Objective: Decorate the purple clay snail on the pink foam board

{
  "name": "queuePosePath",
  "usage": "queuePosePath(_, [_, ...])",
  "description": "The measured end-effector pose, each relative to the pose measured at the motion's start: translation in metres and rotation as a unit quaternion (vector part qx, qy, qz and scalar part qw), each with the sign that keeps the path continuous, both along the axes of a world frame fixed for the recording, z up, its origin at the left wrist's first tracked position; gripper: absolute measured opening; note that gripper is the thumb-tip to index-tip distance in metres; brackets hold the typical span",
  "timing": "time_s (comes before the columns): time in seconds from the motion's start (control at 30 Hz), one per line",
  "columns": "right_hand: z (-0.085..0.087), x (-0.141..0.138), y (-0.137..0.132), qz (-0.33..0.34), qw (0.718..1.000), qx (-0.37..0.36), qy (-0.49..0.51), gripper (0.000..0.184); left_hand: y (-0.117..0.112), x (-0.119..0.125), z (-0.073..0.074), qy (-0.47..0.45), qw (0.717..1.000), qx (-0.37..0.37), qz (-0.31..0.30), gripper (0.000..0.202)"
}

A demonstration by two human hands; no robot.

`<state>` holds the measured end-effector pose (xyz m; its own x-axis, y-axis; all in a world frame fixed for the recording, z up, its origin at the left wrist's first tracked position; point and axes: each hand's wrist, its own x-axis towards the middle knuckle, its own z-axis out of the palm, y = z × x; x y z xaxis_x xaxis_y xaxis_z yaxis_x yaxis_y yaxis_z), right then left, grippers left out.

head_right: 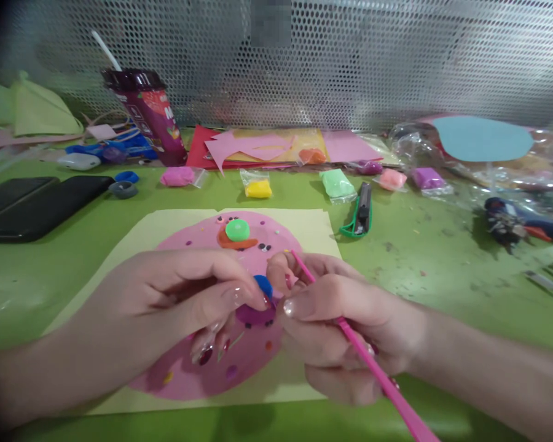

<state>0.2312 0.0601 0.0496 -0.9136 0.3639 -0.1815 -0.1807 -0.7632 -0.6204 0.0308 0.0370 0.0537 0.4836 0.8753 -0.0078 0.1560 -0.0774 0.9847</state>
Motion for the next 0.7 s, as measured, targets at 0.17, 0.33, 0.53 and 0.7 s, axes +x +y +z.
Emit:
queuePosePath(0.17, [0.0025, 0.0013, 0.0005, 0.018, 0.999, 0.025, -0.023, 0.009, -0.0008, 0.0001, 0.0012, 0.006, 1.0, -0.023, -0.008, 0.018])
queuePosePath(0.33, [-0.0004, -0.0001, 0.0001, 0.009, 0.998, 0.056, 0.003, 0.012, -0.0022, 0.0, 0.0024, -0.005, 1.0, -0.01, 0.008, 0.016])
queuePosePath(0.53, [-0.0036, -0.0025, -0.003, -0.023, 0.995, 0.095, -0.004, 0.01, -0.0024, -0.0012, 0.0045, -0.007, 1.0, -0.028, 0.003, 0.013])
queuePosePath(0.7, [-0.0012, -0.0052, -0.0083, -0.065, 0.995, 0.073, -0.031, 0.011, -0.003, -0.0026, 0.0009, -0.015, 1.0, -0.023, 0.001, 0.014])
